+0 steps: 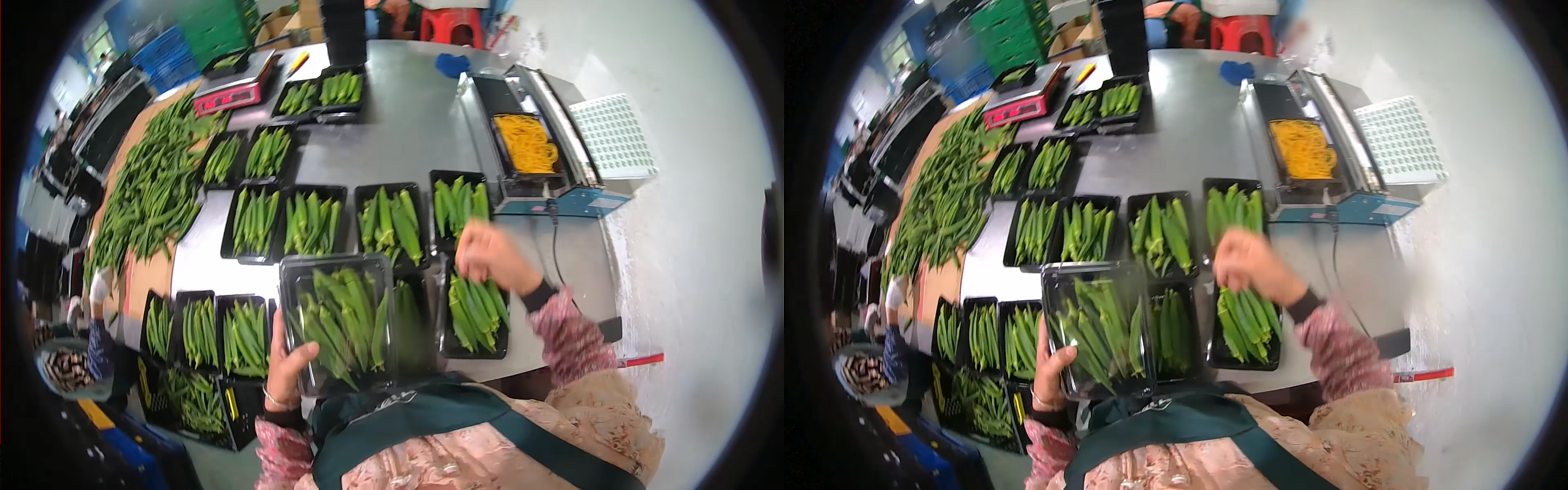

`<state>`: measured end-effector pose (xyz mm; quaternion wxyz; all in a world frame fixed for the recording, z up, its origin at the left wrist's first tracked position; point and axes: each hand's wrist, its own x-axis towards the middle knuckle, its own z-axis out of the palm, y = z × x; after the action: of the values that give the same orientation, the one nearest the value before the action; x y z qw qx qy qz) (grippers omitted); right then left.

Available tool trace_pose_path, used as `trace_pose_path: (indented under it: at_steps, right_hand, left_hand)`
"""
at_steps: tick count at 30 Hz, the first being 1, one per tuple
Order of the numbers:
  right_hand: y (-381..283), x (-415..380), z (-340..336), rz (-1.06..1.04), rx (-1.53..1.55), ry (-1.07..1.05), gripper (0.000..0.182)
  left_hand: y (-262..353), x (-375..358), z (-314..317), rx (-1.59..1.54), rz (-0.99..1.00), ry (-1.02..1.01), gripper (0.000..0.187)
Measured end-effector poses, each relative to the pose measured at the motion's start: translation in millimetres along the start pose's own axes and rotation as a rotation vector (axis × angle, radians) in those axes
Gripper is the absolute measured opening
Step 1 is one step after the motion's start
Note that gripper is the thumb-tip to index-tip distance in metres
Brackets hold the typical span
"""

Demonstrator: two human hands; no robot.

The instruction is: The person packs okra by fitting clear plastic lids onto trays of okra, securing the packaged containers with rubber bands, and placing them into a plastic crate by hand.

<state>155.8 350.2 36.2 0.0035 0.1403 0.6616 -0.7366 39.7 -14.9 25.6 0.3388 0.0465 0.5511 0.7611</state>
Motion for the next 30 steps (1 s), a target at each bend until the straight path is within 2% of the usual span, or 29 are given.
trace_pose_path:
  at_steps: [1,2,3,5,8,9,11,15,17,18,19,22,23,27,30]
  right_hand:
    - [27.3,-13.3,27.4,0.102,0.037,-0.124,0.009]
    - [49.5,-28.7,55.1,0.226,0.052,-0.247,0.010]
    - [78.6,-46.3,75.7,0.275,-0.087,-0.403,0.010]
    - [100.8,-73.3,112.8,0.051,-0.240,-0.680,0.014]
    - [87.9,-85.2,106.3,0.163,-0.246,-0.748,0.022]
    - [120.5,-91.7,95.1,0.008,-0.219,-0.726,0.030]
    - [81.9,-84.5,89.1,0.373,-0.278,-0.845,0.036]
    - [45.3,-48.9,72.3,0.124,0.082,-0.273,0.042]
    - [13.0,-17.3,93.3,0.243,0.097,-0.047,0.045]
    - [19.7,2.5,103.0,0.171,0.165,-0.049,0.045]
    - [28.7,20.4,113.7,0.096,0.232,-0.049,0.046]
    - [26.2,45.2,148.2,0.105,0.223,-0.238,0.059]
    - [25.2,46.2,152.2,0.114,0.259,-0.293,0.064]
    - [35.9,41.0,154.1,0.144,0.333,-0.258,0.077]
    - [40.6,39.5,154.3,0.173,0.314,-0.251,0.078]
  left_hand:
    - [0.3,1.3,-8.6,0.026,0.016,0.021,0.086]
    - [9.1,4.0,-12.6,0.073,0.046,-0.040,0.088]
    - [12.6,2.2,-18.3,0.087,0.052,-0.001,0.085]
    - [19.0,0.6,-31.9,0.062,0.033,0.004,0.081]
    - [29.2,-4.4,-46.0,0.055,-0.022,-0.002,0.075]
    - [29.6,-4.0,-53.3,0.061,-0.044,-0.019,0.074]
    - [30.5,-2.6,-62.0,0.104,-0.070,-0.089,0.079]
    - [38.1,1.8,-59.7,0.267,-0.120,-0.383,0.086]
    - [41.3,9.9,-41.9,0.291,-0.172,-0.595,0.088]
    - [49.5,19.3,-26.2,0.412,-0.126,-0.779,0.090]
    - [46.6,32.0,-17.7,0.600,0.029,-0.959,0.097]
    - [32.4,40.2,5.1,0.486,-0.054,-1.052,0.110]
    - [32.2,42.3,6.5,0.486,-0.046,-1.057,0.110]
    - [18.9,44.7,-1.6,0.485,-0.065,-1.009,0.113]
    - [15.4,41.4,-1.6,0.510,-0.062,-0.969,0.111]
